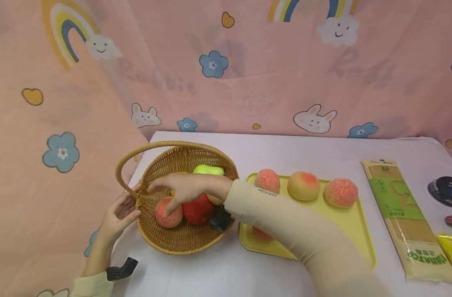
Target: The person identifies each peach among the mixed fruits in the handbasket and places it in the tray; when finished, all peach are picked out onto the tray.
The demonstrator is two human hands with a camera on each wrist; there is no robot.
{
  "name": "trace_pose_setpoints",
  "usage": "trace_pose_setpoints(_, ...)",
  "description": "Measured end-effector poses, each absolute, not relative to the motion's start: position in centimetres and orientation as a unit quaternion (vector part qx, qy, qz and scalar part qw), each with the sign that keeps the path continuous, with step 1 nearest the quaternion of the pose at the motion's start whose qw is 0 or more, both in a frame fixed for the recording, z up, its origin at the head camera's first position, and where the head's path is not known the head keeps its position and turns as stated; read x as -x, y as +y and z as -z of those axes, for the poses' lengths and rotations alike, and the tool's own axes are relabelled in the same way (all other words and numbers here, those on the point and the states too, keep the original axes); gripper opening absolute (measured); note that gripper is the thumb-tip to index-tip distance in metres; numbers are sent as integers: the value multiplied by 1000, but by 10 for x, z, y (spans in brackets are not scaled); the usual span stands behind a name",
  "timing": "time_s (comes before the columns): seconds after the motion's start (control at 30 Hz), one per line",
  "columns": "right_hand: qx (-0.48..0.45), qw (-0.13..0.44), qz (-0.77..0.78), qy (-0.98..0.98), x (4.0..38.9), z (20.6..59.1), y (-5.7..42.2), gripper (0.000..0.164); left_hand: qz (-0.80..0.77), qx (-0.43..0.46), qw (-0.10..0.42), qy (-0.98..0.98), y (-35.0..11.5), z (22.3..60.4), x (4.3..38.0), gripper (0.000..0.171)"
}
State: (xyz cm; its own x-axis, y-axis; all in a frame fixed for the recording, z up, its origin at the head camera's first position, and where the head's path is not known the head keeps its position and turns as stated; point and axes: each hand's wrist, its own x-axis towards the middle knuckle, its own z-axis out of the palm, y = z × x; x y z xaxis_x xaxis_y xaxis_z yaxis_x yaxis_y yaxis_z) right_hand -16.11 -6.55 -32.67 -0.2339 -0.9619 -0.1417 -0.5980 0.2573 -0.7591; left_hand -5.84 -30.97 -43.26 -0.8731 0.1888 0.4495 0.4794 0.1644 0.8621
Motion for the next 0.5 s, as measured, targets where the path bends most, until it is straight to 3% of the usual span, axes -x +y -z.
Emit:
trace_pose_setpoints(0.37, 507, 392, 278, 716, 177, 358, -85, 69, 613, 226, 113, -748, -312, 435, 60, 59)
trace_pose_setpoints(0.5, 492, 397, 256, 731, 175, 368, -89, 68, 621, 235, 109, -740, -312, 434, 60, 60)
